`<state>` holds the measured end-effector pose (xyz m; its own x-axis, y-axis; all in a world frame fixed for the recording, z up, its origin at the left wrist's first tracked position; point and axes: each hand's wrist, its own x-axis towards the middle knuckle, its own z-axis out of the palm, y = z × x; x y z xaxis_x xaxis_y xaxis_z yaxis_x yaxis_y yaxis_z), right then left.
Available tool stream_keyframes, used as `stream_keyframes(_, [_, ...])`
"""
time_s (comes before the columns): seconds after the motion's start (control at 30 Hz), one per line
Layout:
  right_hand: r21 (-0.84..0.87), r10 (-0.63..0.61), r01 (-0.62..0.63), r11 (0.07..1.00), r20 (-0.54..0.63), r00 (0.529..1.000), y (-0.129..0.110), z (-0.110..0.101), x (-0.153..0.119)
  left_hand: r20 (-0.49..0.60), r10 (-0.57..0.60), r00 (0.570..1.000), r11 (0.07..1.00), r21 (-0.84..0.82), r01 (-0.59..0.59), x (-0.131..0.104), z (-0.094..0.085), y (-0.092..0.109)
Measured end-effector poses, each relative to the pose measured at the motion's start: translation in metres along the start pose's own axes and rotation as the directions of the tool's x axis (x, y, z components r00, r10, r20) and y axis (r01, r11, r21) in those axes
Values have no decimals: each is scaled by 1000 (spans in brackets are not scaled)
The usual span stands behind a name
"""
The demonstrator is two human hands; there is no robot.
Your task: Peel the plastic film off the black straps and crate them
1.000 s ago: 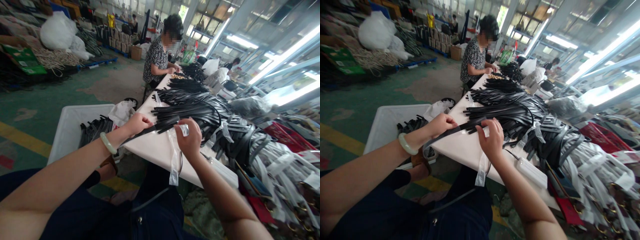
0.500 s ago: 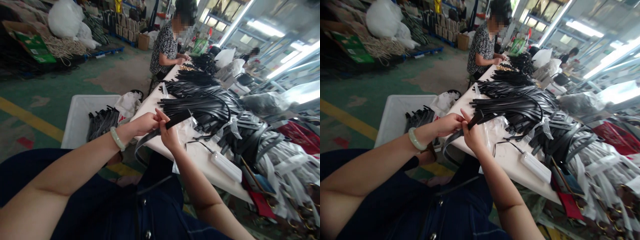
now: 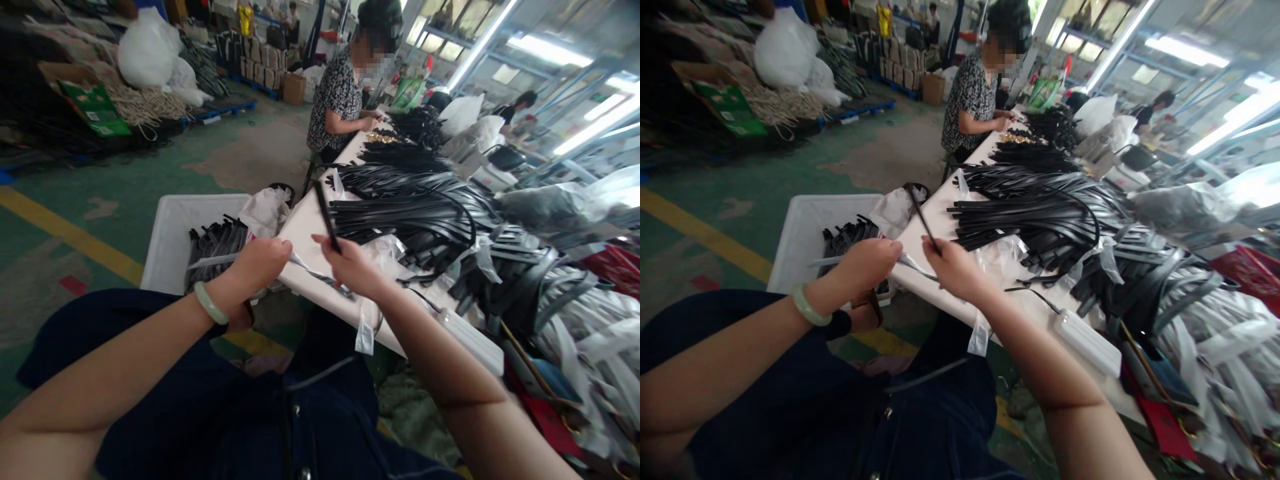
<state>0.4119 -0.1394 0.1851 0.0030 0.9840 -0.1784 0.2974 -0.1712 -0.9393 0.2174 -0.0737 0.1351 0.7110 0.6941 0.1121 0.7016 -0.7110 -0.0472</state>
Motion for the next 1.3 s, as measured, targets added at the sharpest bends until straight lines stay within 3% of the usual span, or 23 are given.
stream_keyframes(0.03, [25, 112, -115, 993, 109, 988, 8, 17, 8, -34, 42, 999, 999, 23, -42, 0, -5, 4])
stream_keyframes(0.1, [117, 246, -300, 947, 339, 908, 20, 38, 19, -76, 129, 989, 991, 47, -126, -2, -13, 5])
stream_keyframes(0.17, [192, 237, -346, 918, 433, 870, 27, 40, 24, -84, 148, 985, 988, 66, -142, -7, -14, -6])
stream_keyframes(0.2, [203, 205, -308, 929, 409, 889, 29, 37, 25, -77, 113, 991, 992, 70, -108, -9, -13, -14])
stream_keyframes(0.3, [155, 100, -129, 979, 183, 978, 27, 22, 21, -10, -28, 1000, 998, 63, 29, -12, -6, -38])
stream_keyframes(0.37, [127, 70, -80, 989, 83, 994, 25, 19, 20, 26, -51, 998, 997, 53, 50, -7, -1, -45])
stream_keyframes(0.67, [91, 82, -74, 993, -80, 993, 41, 58, 32, -29, 194, 981, 970, -143, -196, 20, 13, -2])
stream_keyframes(0.73, [90, 87, -79, 993, -87, 992, 41, 53, 31, -63, 221, 973, 944, -235, -230, 22, 18, -7])
stream_keyframes(0.8, [81, 81, -74, 994, -79, 994, 37, 41, 30, -73, 120, 990, 941, -308, -137, 24, 23, -21])
stream_keyframes(0.9, [30, 55, -53, 998, -78, 995, 30, 22, 29, 65, -47, 997, 940, -336, 66, 27, 26, -44])
stream_keyframes(1.0, [-41, 54, -58, 997, -76, 996, 28, 18, 32, 112, -68, 991, 959, -265, 96, 26, 25, -52])
stream_keyframes(1.1, [-87, 62, -70, 994, -87, 994, 29, 29, 36, 33, -85, 996, 980, -178, 89, 20, 21, -40])
stream_keyframes(1.3, [-72, 50, -53, 996, -41, 998, 34, 65, 37, -12, 45, 999, 983, -179, -46, 11, 15, -4])
